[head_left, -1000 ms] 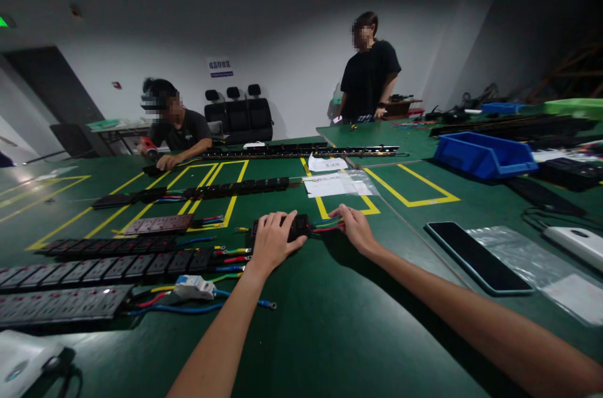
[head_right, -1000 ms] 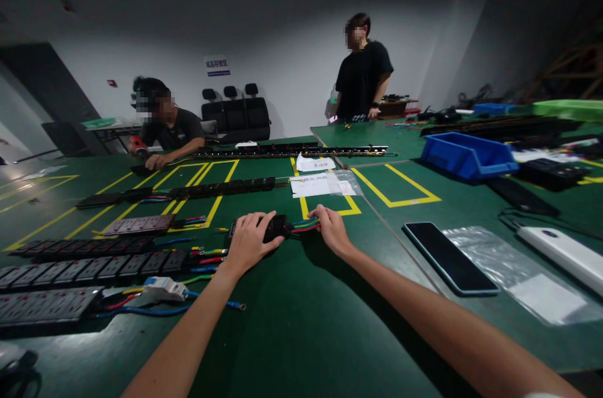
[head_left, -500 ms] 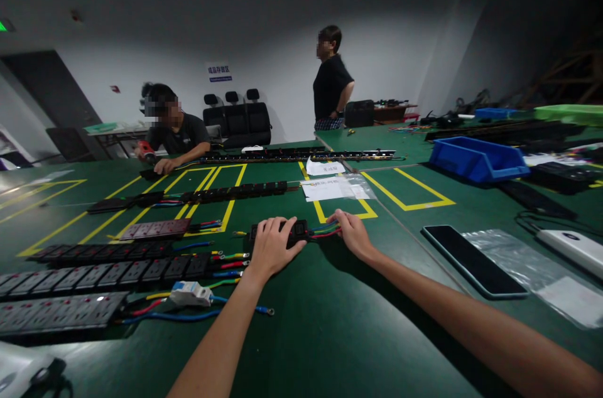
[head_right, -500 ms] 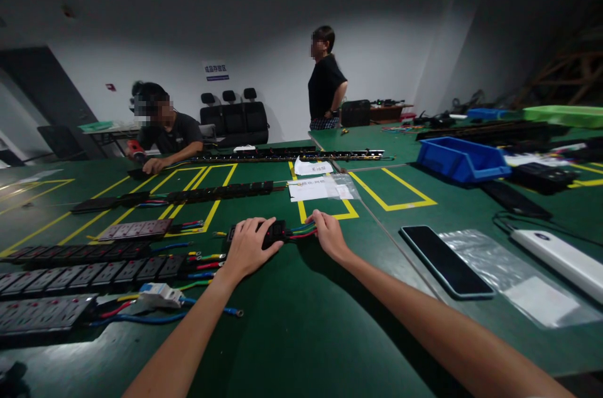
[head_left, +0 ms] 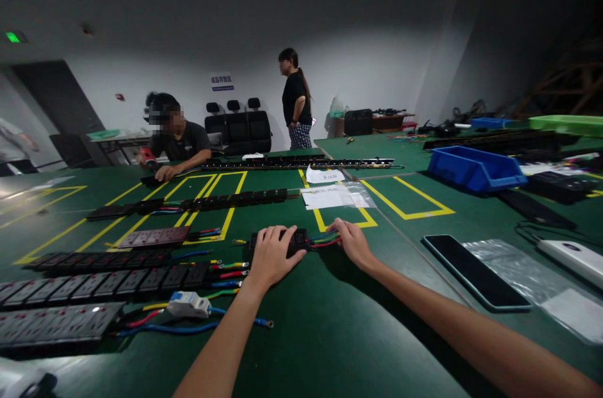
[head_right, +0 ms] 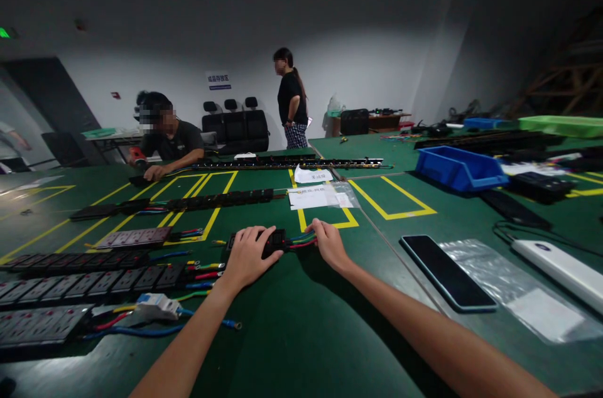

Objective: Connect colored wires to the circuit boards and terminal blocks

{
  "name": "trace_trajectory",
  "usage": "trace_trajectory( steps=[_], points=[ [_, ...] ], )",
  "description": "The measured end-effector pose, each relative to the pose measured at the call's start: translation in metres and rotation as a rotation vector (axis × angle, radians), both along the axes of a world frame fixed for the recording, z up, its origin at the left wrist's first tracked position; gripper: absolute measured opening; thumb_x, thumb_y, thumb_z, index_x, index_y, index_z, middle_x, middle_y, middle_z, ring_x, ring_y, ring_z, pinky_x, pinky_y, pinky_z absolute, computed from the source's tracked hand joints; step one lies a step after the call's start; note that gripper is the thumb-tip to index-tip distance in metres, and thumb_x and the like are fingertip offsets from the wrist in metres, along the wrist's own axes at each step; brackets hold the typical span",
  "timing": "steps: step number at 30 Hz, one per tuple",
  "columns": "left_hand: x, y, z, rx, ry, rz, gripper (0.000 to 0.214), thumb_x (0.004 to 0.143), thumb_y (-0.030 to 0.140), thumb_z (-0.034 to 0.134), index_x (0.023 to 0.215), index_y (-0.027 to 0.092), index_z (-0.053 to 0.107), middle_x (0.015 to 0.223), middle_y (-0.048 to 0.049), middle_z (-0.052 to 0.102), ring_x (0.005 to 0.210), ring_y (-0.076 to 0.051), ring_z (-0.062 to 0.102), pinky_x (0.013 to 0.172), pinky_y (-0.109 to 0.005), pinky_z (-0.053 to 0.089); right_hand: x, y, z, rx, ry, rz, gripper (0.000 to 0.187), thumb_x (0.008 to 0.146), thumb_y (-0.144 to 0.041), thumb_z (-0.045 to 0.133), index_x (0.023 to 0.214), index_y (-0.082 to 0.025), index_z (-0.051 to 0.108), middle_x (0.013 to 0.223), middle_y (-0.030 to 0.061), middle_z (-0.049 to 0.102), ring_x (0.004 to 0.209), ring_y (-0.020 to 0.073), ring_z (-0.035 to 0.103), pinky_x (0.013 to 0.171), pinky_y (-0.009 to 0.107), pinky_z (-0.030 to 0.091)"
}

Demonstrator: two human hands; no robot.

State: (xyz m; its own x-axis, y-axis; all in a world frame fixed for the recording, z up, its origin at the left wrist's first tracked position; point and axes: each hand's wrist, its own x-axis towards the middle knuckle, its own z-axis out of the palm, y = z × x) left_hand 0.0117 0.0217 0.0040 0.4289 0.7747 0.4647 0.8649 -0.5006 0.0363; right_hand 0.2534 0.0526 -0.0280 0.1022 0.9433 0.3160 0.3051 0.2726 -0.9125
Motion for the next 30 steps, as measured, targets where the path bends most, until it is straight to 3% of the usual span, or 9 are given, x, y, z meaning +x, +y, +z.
trace_trajectory(
  steps=[30],
  points=[
    [-0.0002, 0.0006, -0.0024, 0.009, 0.013, 0.0, 0.058, 0.091, 0.058, 0.058, 0.136, 0.023, 0.055, 0.122, -0.0099, 0.062, 0.115, -0.029, 0.053, 0.101, -0.048, 0.037, -0.0004, -0.0019, -0.0003, -0.003, -0.07, 0.032, 0.056, 0.094, -0.057, 0.037, 0.079, -0.015, 0.072, 0.06, 0.0028, 0.059, 0.054, 0.0172, 0.054, 0.056, 0.029, 0.04]
  ],
)
